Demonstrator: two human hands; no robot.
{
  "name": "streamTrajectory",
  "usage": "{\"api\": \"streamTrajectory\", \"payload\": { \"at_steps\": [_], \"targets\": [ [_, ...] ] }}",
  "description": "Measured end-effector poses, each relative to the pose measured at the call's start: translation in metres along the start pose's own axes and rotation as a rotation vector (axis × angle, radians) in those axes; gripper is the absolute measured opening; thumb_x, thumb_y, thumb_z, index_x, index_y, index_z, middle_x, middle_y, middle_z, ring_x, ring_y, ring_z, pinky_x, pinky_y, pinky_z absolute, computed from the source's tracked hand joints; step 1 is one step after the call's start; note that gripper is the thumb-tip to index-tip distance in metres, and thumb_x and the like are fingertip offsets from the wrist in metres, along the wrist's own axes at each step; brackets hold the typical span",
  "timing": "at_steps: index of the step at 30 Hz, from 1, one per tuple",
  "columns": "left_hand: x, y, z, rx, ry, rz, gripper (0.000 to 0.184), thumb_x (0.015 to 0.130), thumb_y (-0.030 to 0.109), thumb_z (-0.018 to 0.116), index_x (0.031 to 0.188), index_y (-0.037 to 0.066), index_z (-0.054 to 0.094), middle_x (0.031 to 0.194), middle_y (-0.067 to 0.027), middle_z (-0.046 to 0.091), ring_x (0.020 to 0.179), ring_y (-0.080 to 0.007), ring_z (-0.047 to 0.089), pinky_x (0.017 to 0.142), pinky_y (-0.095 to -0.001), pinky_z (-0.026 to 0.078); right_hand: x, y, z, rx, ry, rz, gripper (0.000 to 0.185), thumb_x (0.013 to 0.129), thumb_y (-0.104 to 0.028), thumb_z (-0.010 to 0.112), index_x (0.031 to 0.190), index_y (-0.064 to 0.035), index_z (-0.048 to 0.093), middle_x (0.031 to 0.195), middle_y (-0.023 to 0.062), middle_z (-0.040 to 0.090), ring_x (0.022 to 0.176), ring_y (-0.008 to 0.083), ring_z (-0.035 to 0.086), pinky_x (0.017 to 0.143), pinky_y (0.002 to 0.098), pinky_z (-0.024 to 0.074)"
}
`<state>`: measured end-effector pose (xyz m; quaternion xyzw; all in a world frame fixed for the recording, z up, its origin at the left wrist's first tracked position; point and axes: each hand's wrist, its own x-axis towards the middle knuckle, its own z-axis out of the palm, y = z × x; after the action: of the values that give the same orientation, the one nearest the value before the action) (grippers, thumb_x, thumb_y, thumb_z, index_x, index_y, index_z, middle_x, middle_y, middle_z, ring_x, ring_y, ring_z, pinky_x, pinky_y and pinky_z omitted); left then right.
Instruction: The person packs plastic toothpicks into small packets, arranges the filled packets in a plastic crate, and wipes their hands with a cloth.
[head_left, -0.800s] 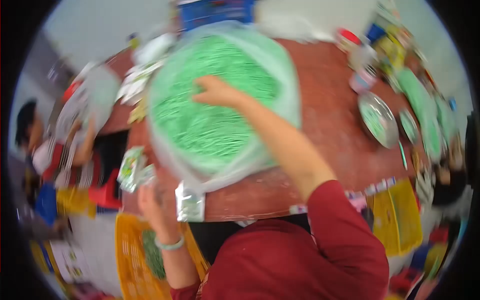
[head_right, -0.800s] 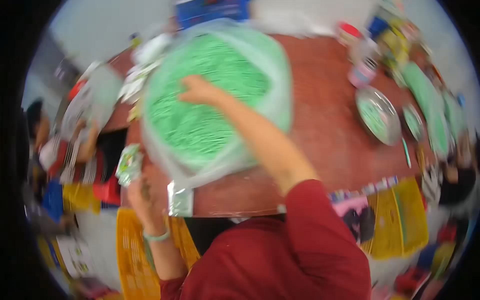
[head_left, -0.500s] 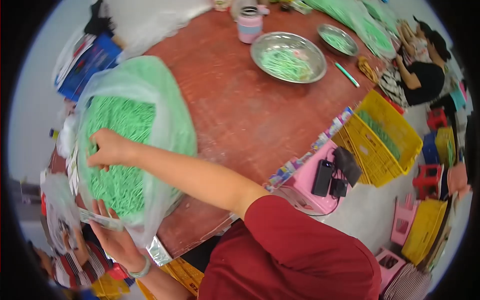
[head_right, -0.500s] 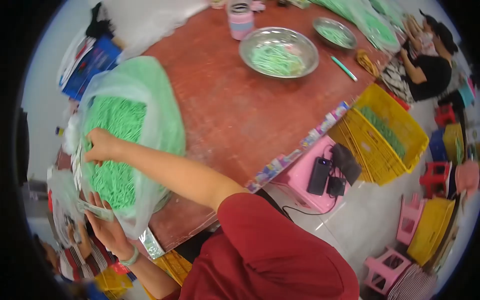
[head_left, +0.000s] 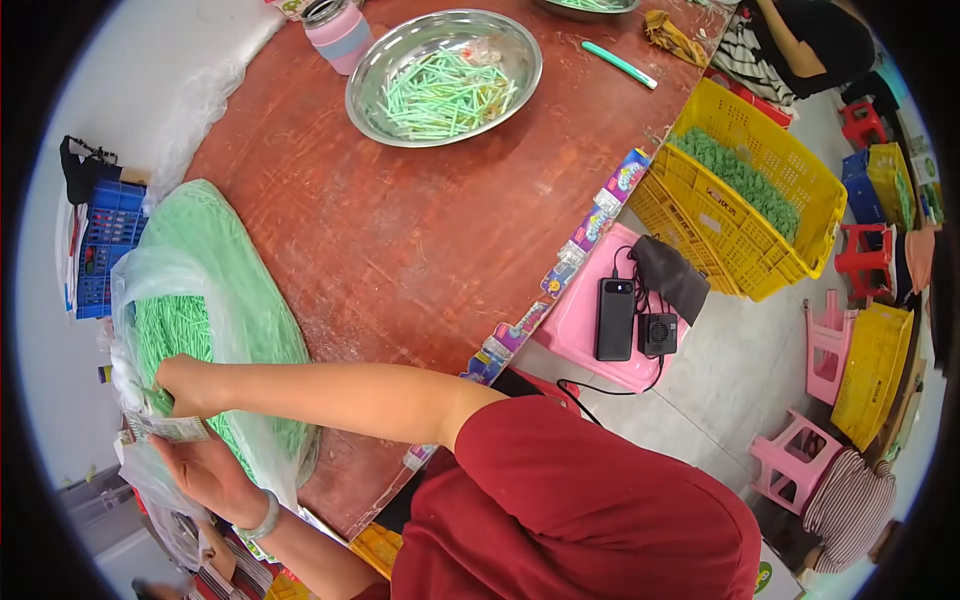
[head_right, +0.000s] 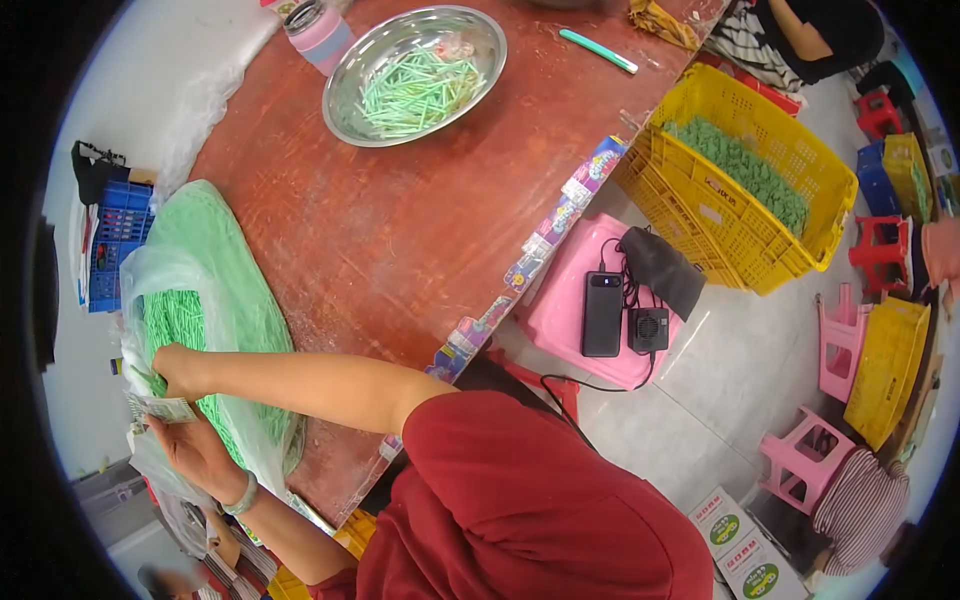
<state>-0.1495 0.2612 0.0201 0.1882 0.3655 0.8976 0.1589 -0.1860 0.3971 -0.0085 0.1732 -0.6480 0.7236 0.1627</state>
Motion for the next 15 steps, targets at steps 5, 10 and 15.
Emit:
{"api": "streamTrajectory", "payload": {
  "at_steps": [5, 10, 15],
  "targets": [
    [0.002, -0.001, -0.003, 0.047, -0.062, -0.055, 0.042, 0.101, 0.018, 0.049, 0.136, -0.003, 0.043, 0.141, -0.0160, 0.047, 0.127, -0.0242, 0.046, 0.109, -0.0405, 0.035, 0.012, 0.017, 0.006, -0.186, -0.111, -0.086, 0.025, 0.067, -0.021, 0.073, 0.073, 0.0026, 0.066, 0.072, 0.0262, 0.062, 0.068, 0.0402, 0.064, 0.062, 0.0427, 0.0507],
    [0.000, -0.002, 0.010, 0.281, 0.226, 0.086, 0.036, 0.100, 0.018, 0.050, 0.129, -0.003, 0.048, 0.131, -0.0136, 0.054, 0.118, -0.0208, 0.052, 0.102, -0.0368, 0.040, 0.007, 0.012, -0.008, -0.029, 0.011, 0.076, 0.024, 0.070, -0.020, 0.071, 0.076, 0.0030, 0.067, 0.069, 0.0238, 0.063, 0.067, 0.0377, 0.065, 0.063, 0.0422, 0.0516],
    [-0.021, 0.013, -0.022, 0.610, 0.344, 0.099, 0.024, 0.099, 0.014, 0.054, 0.119, 0.001, 0.054, 0.120, -0.0097, 0.060, 0.096, -0.0106, 0.060, 0.079, -0.0249, 0.050, 0.003, 0.009, -0.024, 0.077, 0.024, 0.185, 0.022, 0.066, -0.015, 0.073, 0.077, 0.0028, 0.068, 0.067, 0.0187, 0.066, 0.064, 0.0298, 0.067, 0.059, 0.0385, 0.0524]
  ]
}}
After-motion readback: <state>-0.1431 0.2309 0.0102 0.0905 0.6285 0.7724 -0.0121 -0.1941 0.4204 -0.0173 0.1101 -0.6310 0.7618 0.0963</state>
